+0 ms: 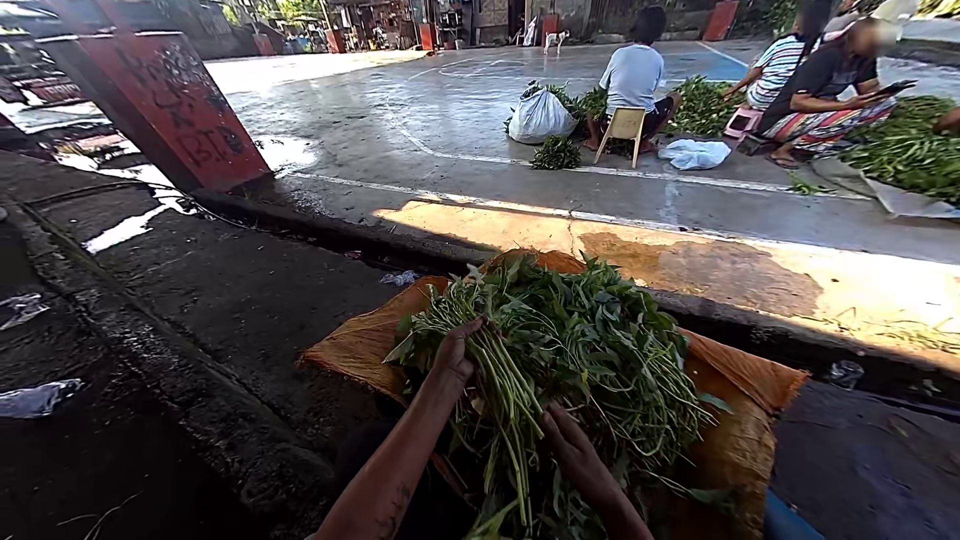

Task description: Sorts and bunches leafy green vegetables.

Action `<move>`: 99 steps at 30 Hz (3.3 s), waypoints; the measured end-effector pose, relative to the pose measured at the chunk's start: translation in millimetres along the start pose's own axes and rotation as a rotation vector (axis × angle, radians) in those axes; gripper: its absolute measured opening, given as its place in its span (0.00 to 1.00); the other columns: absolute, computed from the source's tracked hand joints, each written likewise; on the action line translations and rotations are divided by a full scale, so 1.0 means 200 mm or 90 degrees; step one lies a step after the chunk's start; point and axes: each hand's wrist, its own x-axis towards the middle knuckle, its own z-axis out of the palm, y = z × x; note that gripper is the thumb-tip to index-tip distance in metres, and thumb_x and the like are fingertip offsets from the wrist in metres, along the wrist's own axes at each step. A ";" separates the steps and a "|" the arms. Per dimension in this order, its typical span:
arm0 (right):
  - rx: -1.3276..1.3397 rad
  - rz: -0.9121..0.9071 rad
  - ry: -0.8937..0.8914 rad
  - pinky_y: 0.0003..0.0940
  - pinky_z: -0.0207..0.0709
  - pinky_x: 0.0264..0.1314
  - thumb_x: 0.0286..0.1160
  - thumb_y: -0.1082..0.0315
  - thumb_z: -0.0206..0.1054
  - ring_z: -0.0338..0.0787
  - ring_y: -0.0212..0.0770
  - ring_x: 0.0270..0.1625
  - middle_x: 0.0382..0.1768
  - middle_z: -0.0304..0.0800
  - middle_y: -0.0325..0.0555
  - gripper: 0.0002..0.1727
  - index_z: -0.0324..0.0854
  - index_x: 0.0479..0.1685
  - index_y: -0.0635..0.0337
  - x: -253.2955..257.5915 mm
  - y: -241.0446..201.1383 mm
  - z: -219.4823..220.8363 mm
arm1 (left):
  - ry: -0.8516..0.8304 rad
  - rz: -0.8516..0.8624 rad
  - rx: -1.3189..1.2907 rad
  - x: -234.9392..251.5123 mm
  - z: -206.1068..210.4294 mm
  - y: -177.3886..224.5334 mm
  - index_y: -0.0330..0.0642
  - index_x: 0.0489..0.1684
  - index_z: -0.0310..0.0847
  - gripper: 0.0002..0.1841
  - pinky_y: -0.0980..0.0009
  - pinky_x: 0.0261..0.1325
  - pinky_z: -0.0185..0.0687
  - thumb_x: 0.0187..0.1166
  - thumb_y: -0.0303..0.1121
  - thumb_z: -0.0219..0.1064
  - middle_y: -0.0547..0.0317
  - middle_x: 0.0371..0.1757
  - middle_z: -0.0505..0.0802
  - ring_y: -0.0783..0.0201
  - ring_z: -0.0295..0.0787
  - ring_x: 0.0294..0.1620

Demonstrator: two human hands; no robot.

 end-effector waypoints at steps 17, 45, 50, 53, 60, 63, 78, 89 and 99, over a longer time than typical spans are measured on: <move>-0.547 0.372 0.025 0.66 0.71 0.77 0.82 0.47 0.65 0.80 0.68 0.75 0.79 0.75 0.67 0.28 0.81 0.76 0.52 -0.51 0.32 -0.49 | -0.014 0.163 -0.025 0.08 -0.12 0.16 0.40 0.42 0.79 0.15 0.73 0.42 0.90 0.92 0.29 0.44 0.59 0.33 0.92 0.68 0.92 0.34; -0.399 -0.181 0.427 0.28 0.83 0.32 0.67 0.70 0.72 0.87 0.34 0.29 0.37 0.91 0.48 0.09 0.90 0.41 0.65 0.07 -0.04 0.01 | -0.099 0.023 0.263 -0.13 0.09 -0.30 0.28 0.59 0.77 0.24 0.68 0.60 0.89 0.62 0.17 0.80 0.49 0.47 0.94 0.62 0.93 0.51; -0.218 -0.063 0.359 0.40 0.85 0.57 0.79 0.66 0.66 0.90 0.47 0.55 0.58 0.87 0.61 0.24 0.75 0.68 0.74 0.13 -0.06 0.04 | -0.105 0.038 0.275 -0.13 0.08 -0.27 0.29 0.60 0.77 0.26 0.68 0.59 0.89 0.61 0.17 0.80 0.49 0.48 0.94 0.63 0.93 0.51; 0.057 -0.008 0.397 0.35 0.81 0.63 0.81 0.67 0.67 0.87 0.42 0.59 0.65 0.83 0.59 0.28 0.69 0.77 0.71 0.23 -0.14 0.05 | -0.104 0.033 0.311 -0.16 0.08 -0.29 0.28 0.65 0.73 0.31 0.70 0.61 0.88 0.60 0.18 0.82 0.50 0.52 0.92 0.66 0.91 0.54; -0.304 -0.252 0.297 0.36 0.90 0.48 0.64 0.79 0.68 0.95 0.36 0.39 0.34 0.96 0.44 0.08 0.94 0.34 0.63 -0.01 0.12 0.00 | -0.030 0.077 0.272 -0.09 0.04 -0.20 0.29 0.59 0.79 0.23 0.66 0.52 0.90 0.64 0.17 0.79 0.50 0.42 0.95 0.61 0.94 0.42; -0.531 0.169 -0.053 0.59 0.80 0.67 0.70 0.75 0.72 0.91 0.62 0.58 0.53 0.92 0.66 0.13 0.91 0.52 0.69 -0.21 0.06 -0.10 | -0.007 0.096 0.270 -0.08 0.03 -0.13 0.32 0.63 0.77 0.26 0.66 0.52 0.89 0.65 0.19 0.80 0.51 0.44 0.95 0.62 0.93 0.43; -0.510 0.059 0.055 0.70 0.57 0.77 0.89 0.58 0.51 0.73 0.63 0.78 0.65 0.84 0.58 0.22 0.89 0.51 0.65 0.00 0.04 0.01 | 0.082 0.114 0.213 -0.04 0.00 0.02 0.30 0.55 0.83 0.15 0.65 0.47 0.89 0.73 0.22 0.74 0.49 0.40 0.95 0.60 0.93 0.39; 0.229 -0.044 0.552 0.26 0.81 0.44 0.92 0.68 0.38 0.86 0.29 0.38 0.35 0.86 0.35 0.19 0.75 0.39 0.60 -0.07 0.12 -0.07 | 0.145 0.033 0.066 -0.01 -0.04 0.00 0.35 0.49 0.82 0.06 0.68 0.40 0.88 0.83 0.26 0.63 0.54 0.36 0.92 0.64 0.90 0.35; -0.615 0.190 0.384 0.71 0.61 0.75 0.82 0.66 0.63 0.76 0.67 0.76 0.69 0.84 0.58 0.20 0.86 0.70 0.54 0.08 0.20 -0.56 | -0.004 0.096 -0.033 -0.01 -0.10 0.13 0.41 0.44 0.81 0.10 0.73 0.41 0.91 0.88 0.26 0.52 0.59 0.36 0.92 0.68 0.93 0.36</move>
